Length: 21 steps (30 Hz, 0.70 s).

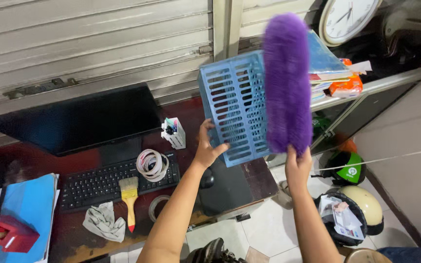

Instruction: The person cleans a blue plastic basket using a purple duster and a small brush. They wipe the basket's surfaces and then use the brush to clean the crevices and slots.

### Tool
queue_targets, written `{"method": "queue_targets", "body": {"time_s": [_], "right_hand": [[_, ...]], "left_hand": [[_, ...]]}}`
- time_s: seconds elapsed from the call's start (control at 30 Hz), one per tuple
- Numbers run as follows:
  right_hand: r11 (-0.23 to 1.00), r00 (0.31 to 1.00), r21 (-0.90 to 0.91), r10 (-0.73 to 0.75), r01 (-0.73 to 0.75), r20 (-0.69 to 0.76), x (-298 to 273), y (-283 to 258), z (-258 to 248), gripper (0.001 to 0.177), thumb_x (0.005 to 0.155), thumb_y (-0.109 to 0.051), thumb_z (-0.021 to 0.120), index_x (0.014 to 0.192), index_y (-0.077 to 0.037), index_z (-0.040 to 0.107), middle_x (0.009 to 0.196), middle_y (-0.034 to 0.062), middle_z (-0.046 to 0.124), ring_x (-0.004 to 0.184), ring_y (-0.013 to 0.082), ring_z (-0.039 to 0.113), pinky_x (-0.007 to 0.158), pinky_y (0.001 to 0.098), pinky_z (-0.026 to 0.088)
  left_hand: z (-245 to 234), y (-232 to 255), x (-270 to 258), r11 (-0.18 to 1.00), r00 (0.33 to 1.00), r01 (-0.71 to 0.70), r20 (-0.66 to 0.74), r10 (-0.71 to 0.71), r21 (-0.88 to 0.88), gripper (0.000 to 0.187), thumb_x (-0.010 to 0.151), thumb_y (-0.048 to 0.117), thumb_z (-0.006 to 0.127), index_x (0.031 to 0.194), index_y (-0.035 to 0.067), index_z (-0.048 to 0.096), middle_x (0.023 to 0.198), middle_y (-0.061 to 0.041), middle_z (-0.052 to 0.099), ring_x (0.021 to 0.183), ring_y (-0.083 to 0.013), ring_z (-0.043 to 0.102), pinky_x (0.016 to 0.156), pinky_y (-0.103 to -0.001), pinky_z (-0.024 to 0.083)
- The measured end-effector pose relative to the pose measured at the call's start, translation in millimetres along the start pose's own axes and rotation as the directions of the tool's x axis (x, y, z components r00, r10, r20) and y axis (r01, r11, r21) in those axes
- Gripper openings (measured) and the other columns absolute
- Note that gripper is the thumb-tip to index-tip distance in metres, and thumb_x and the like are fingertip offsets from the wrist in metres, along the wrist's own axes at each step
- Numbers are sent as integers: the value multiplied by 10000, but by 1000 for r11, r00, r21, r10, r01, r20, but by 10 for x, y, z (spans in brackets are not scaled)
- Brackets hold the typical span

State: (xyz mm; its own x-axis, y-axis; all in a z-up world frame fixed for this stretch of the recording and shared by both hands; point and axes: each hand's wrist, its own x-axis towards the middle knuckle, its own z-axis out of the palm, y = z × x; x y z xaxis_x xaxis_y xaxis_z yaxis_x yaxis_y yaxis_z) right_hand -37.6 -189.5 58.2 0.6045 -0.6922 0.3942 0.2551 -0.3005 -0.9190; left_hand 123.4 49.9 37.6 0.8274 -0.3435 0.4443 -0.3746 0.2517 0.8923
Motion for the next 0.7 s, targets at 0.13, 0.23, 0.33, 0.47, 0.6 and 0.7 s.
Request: {"method": "queue_targets", "body": {"time_s": [0.13,0.23,0.33,0.47,0.6,0.7], "right_hand": [[925,990,-354,-127,139,58,-214,-85,-140,306,1007,-54,609,1309,-2,617,971,192,704,816,285,658,743,380,519],[780,934,-529,-206,336,291,-444,-218,-148,469,865,-41,645,1331,-4,596,1007,278,690,763,408,671,683,455,537],[646,871,-596,-252,476,422,-521,-144,-212,550,783,-73,673,1323,-12,590,1071,306,694,780,465,675,688,507,548],[675,966,-691,-171,258,192,-310,106,-430,403,926,-105,669,1322,-60,606,1076,249,713,923,461,683,811,526,541],[699,947,-639,-245,321,207,-336,34,-306,528,874,-88,668,1387,-22,561,1058,271,681,882,464,677,786,515,552],[686,865,-566,-194,457,463,-535,-119,-165,593,775,-75,690,1360,-43,597,990,258,690,796,471,669,696,524,540]], "left_hand": [[44,-56,8,990,996,-87,-21,90,107,735,711,109,854,1291,80,405,1474,-136,391,1363,-280,444,1126,-457,418],[23,-183,-37,995,998,-38,-54,43,91,817,711,83,832,1380,88,362,1505,-130,380,1408,-278,388,1161,-447,351],[19,-277,-57,995,994,-81,-64,85,63,879,726,55,787,1471,94,321,1561,-126,336,1477,-278,324,1208,-442,283],[36,-246,-4,990,988,-130,-81,134,53,635,767,56,818,1265,92,425,1491,-121,377,1388,-268,440,1129,-435,424],[40,-247,114,991,988,-132,-88,129,-33,594,792,67,790,1254,98,417,1464,-105,405,1326,-234,489,1100,-392,467],[-9,-216,127,994,995,-8,-101,-4,-112,596,778,63,716,1301,91,432,1406,-111,410,1268,-229,492,1045,-382,470]]}}
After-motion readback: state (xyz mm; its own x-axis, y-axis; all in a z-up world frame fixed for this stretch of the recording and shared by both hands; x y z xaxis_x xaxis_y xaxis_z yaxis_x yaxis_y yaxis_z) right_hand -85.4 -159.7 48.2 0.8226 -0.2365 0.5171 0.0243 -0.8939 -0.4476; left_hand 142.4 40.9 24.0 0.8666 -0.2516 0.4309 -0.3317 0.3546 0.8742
